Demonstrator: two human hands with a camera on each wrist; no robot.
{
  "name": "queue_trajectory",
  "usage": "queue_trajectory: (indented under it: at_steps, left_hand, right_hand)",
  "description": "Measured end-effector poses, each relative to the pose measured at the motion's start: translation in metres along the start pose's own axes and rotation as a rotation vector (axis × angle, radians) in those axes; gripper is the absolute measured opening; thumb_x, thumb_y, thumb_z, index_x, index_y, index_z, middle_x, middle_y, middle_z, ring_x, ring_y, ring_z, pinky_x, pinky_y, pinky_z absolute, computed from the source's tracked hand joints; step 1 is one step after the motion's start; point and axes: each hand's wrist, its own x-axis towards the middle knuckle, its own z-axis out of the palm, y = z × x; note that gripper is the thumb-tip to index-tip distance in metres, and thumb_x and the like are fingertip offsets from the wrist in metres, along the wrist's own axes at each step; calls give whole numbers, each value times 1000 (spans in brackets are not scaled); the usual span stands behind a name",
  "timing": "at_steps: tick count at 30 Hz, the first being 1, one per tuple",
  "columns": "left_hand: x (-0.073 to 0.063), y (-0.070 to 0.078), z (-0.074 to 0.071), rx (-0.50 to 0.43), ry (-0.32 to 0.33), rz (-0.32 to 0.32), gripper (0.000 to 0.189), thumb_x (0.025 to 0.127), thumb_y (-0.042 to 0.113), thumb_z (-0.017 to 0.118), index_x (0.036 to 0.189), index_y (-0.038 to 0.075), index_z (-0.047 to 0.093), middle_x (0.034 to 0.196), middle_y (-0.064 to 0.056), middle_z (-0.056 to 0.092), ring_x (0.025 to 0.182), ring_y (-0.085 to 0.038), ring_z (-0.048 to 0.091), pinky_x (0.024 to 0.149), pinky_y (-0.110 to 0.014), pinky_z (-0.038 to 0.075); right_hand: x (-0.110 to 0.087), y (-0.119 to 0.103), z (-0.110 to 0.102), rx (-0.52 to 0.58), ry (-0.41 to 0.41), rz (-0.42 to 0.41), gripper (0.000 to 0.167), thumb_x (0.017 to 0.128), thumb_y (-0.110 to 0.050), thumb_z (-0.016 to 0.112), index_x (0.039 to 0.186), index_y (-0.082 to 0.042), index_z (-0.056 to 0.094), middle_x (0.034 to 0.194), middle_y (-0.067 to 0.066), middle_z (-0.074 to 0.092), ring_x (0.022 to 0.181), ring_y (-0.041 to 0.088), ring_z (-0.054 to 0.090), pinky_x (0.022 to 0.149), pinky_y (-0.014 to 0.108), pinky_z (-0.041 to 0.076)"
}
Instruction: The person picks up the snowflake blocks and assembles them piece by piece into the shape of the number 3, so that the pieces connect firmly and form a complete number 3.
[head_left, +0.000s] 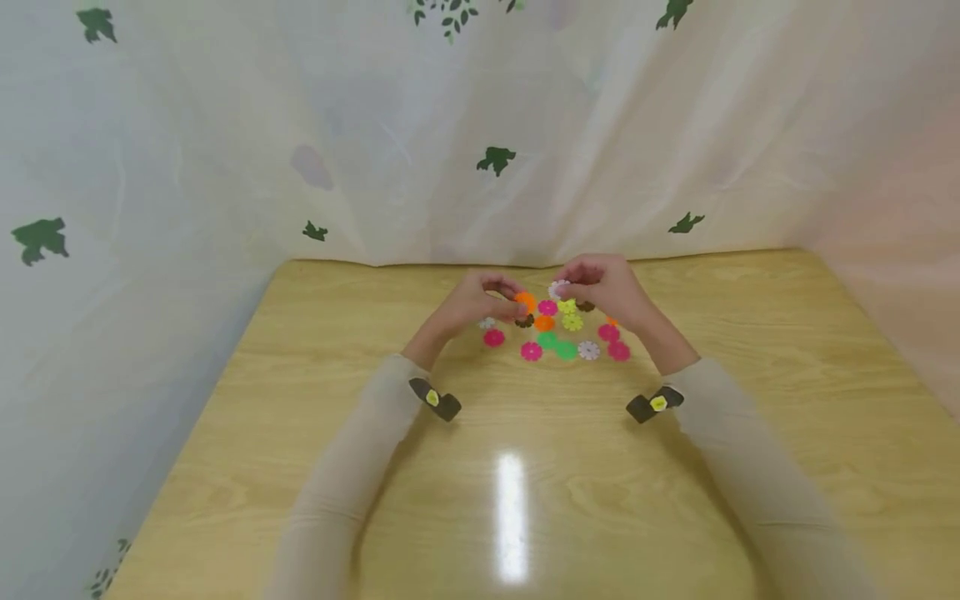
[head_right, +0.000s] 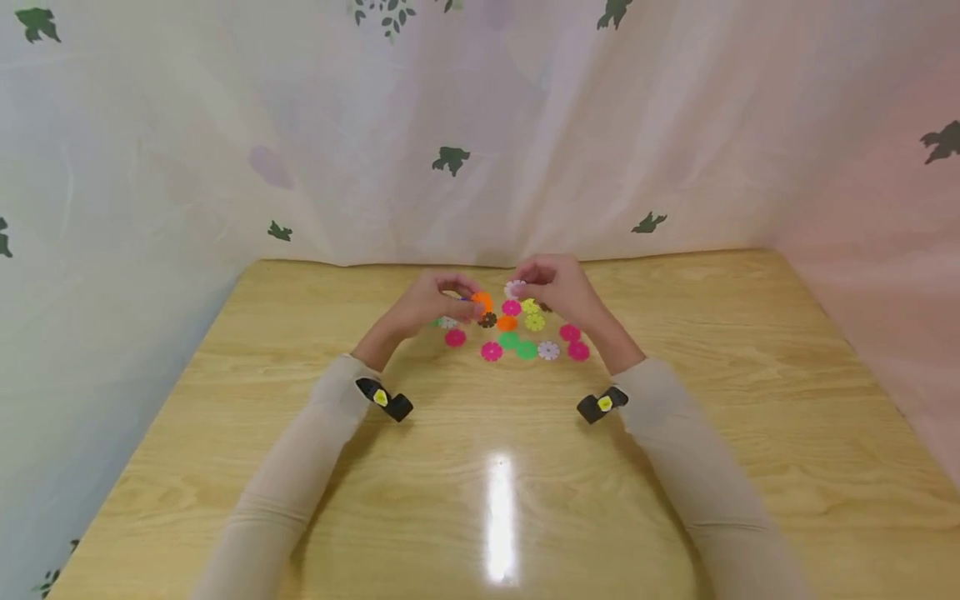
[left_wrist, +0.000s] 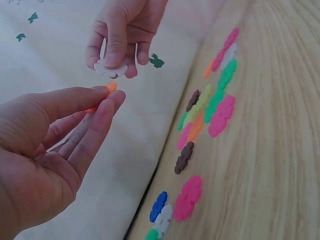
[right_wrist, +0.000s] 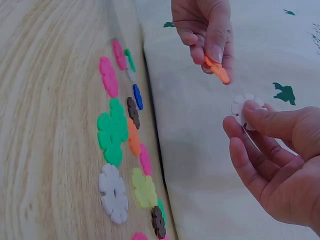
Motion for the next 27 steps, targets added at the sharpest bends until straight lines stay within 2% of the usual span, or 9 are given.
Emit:
queue_trajectory:
  at_steps: [3,8,10,12,15,22,25,27]
  left_hand:
    - [2,2,1,-34,12,0,29,86,2,79,114,-1,72,96,-10,67,80,-24,75,88,-56,60]
    - [4,5,4,-81,44,-26,29,87,3,78,116,1,72,96,-9,66,94,-42,74,95,-61,56]
    - [5,6,5,-99,62,-26,29,87,4,79,116,1,72,95,-9,66,98,-46,72,95,-60,56]
    - [5,6,5,-115,76,-18,29,88,4,78,116,0,72,95,-9,67,96,-44,73,95,-60,56]
    - [7,6,5,-141,92,-4,28,89,3,77,116,-3,72,94,-10,68,88,-33,77,95,-60,55]
    - [9,8,7,-169,124,16,29,89,1,76,117,-5,71,92,-10,71,97,-45,73,97,-64,53]
    - [10,7,8,-164,125,23,29,89,1,76,117,-4,72,93,-10,71,91,-38,75,95,-60,55]
    - [10,6,9,-153,126,26,29,89,2,77,117,-4,72,93,-9,71,87,-32,77,92,-57,57]
  right_hand:
    - [0,0,2,37,27,0,22,92,-16,78,103,1,70,84,1,73,64,13,61,58,28,55]
    - [-1,2,4,100,38,13,26,88,-15,81,98,3,64,88,-2,72,80,12,74,66,24,59]
    - [-1,4,4,130,33,23,25,88,-13,81,96,2,63,90,-2,71,83,13,76,66,24,59]
    - [0,4,4,159,33,32,24,87,-12,82,94,1,62,89,-1,71,83,15,76,62,24,57]
    - [0,3,3,173,38,38,23,87,-11,82,92,-1,62,87,0,73,82,20,76,58,27,55]
    - [0,3,4,160,37,18,21,88,-12,81,94,-2,64,84,-1,72,82,26,75,57,30,55]
    - [3,4,6,159,40,1,20,88,-12,80,95,-1,65,84,-1,69,83,28,75,59,29,57]
    - [4,5,6,150,41,-13,20,89,-12,80,97,0,66,84,-1,69,81,25,74,61,28,59]
